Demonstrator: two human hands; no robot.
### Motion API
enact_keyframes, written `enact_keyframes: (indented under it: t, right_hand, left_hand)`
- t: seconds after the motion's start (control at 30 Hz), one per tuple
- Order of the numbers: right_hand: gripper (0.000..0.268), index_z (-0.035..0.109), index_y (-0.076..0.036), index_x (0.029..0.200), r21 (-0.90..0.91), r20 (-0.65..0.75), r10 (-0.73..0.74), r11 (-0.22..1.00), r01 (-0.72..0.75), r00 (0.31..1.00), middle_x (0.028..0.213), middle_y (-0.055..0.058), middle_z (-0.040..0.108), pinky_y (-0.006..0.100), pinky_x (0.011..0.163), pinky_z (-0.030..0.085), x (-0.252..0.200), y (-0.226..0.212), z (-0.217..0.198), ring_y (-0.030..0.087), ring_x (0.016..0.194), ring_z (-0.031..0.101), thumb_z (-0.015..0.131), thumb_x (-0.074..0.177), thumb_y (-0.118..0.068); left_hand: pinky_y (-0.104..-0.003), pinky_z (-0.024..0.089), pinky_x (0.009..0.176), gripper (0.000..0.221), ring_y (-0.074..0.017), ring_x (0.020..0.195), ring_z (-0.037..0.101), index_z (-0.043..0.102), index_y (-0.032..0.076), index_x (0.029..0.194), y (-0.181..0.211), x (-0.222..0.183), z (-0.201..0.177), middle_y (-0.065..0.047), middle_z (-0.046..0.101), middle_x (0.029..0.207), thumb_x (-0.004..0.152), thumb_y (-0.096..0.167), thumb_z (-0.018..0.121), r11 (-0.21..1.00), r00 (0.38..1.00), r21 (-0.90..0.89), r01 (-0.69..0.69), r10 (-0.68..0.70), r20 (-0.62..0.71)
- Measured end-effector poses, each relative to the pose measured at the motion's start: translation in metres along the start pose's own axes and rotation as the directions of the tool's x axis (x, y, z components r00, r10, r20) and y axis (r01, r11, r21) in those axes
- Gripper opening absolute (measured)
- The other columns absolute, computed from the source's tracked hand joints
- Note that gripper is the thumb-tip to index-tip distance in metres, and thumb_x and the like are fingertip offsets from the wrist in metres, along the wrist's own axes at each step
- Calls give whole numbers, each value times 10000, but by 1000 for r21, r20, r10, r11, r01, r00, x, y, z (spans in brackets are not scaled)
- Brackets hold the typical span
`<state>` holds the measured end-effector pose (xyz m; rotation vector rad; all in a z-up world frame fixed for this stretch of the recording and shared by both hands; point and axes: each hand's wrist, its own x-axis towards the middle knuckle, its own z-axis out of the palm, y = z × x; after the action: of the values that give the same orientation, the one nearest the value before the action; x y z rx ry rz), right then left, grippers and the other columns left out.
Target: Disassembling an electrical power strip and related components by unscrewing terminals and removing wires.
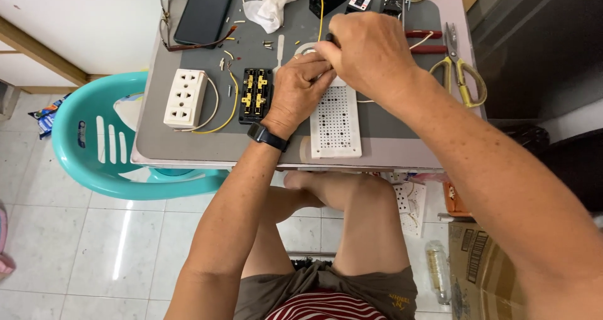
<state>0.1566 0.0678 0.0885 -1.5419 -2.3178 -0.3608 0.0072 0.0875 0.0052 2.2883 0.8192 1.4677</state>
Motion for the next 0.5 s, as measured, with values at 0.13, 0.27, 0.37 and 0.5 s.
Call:
enact_keyframes:
  t: [0.13,0.27,0.37,0.5]
  right_hand:
    - [564,488,-131,577,-176,-141,49,982,-74,989,485,18,468,384,411,383,1,0,8,231,439,475,698,990,-453]
    - [294,572,-57,703,-82,36,8,997,-6,999,649,108,599,471,518,465,6,5,3,335,581,592,577,936,-235]
    - [396,449,-50,577,42,-34,2,999,-1,999,468,87,402,423,445,346,1,16,2,271,452,384,656,889,-180]
    - [505,605,-80,602,-74,-50,118,990,-122,992,490,94,544,456,443,456,-1,0,0,307,476,571,675,1000,-382]
  left_hand:
    - [-329,444,655,102,-207,700,554,698,81,819,-3,-2,2,-12,653,868,902,111,648,999,999,1,-47,47,-17]
    - [-329,526,725,80,-221,795,662,724,43,861,-6,-3,4,-30,724,996,886,116,703,999,999,-11,-36,36,-23]
    - [-331,546,837,82,-222,901,704,754,50,892,-13,-6,10,-83,733,1019,856,122,745,1000,999,7,-19,19,-45]
    - [-338,540,845,91,-224,939,708,744,26,894,-11,-5,8,-107,732,1018,862,110,735,999,997,5,-47,47,-53]
